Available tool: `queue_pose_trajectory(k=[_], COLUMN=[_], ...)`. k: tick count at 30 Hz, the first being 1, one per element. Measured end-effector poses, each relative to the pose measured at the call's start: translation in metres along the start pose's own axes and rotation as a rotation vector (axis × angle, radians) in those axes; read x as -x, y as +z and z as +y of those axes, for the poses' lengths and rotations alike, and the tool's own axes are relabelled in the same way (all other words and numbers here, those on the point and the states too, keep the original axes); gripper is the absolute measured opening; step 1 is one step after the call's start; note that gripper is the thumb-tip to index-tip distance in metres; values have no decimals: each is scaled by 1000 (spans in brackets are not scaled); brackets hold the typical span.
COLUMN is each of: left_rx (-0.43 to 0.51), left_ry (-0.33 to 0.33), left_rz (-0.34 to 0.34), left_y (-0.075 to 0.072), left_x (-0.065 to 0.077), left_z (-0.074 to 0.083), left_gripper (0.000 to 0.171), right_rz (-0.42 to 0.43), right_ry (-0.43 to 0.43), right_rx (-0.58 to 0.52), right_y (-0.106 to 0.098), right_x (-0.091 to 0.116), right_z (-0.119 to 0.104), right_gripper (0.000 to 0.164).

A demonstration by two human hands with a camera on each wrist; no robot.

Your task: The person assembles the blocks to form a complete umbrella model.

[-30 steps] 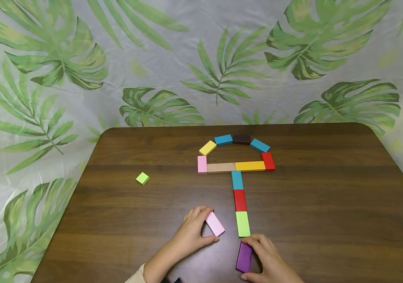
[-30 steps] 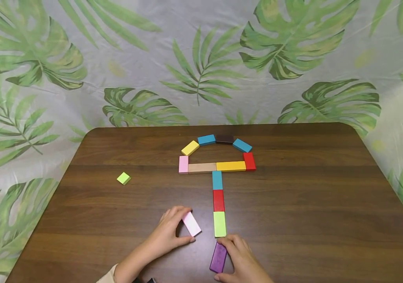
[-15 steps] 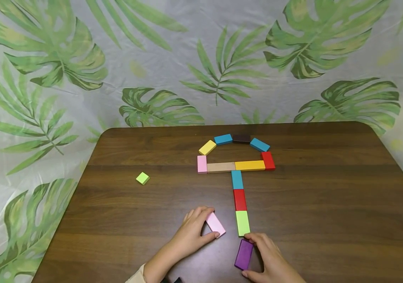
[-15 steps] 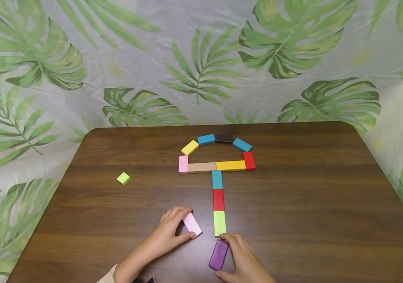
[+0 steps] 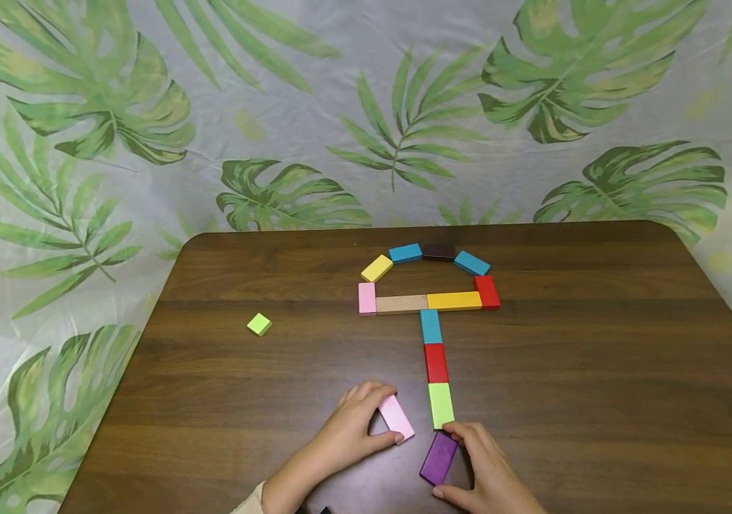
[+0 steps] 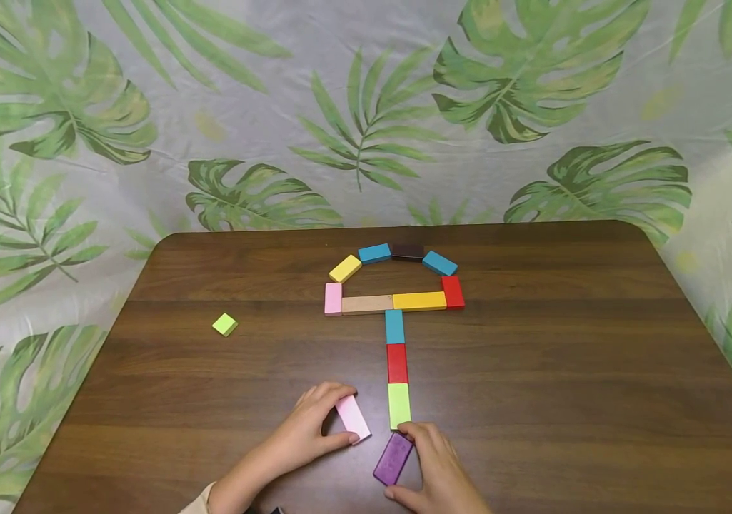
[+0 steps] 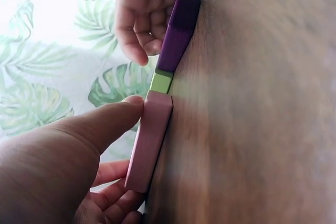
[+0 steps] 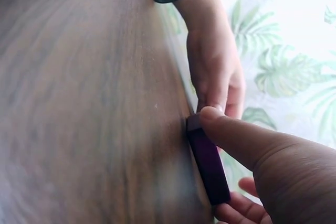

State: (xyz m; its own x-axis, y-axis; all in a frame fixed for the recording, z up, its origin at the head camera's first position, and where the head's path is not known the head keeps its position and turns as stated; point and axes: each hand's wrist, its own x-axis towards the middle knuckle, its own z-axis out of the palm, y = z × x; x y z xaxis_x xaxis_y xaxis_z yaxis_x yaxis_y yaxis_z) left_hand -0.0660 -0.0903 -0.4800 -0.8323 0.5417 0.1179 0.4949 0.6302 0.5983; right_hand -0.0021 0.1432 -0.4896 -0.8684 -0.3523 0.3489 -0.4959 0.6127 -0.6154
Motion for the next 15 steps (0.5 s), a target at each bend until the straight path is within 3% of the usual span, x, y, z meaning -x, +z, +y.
queue_pose_trajectory(k=[15], left_rx=[-12], left_ry=[40], left_rz=[-42], left_y=[2], left_x=[0], left_z=[1], left_gripper=[60], right_rz=[63], right_ry=[4], right_rx=[0], right_y=[2], right_x=[0], right_z=[-2], right_gripper=[69])
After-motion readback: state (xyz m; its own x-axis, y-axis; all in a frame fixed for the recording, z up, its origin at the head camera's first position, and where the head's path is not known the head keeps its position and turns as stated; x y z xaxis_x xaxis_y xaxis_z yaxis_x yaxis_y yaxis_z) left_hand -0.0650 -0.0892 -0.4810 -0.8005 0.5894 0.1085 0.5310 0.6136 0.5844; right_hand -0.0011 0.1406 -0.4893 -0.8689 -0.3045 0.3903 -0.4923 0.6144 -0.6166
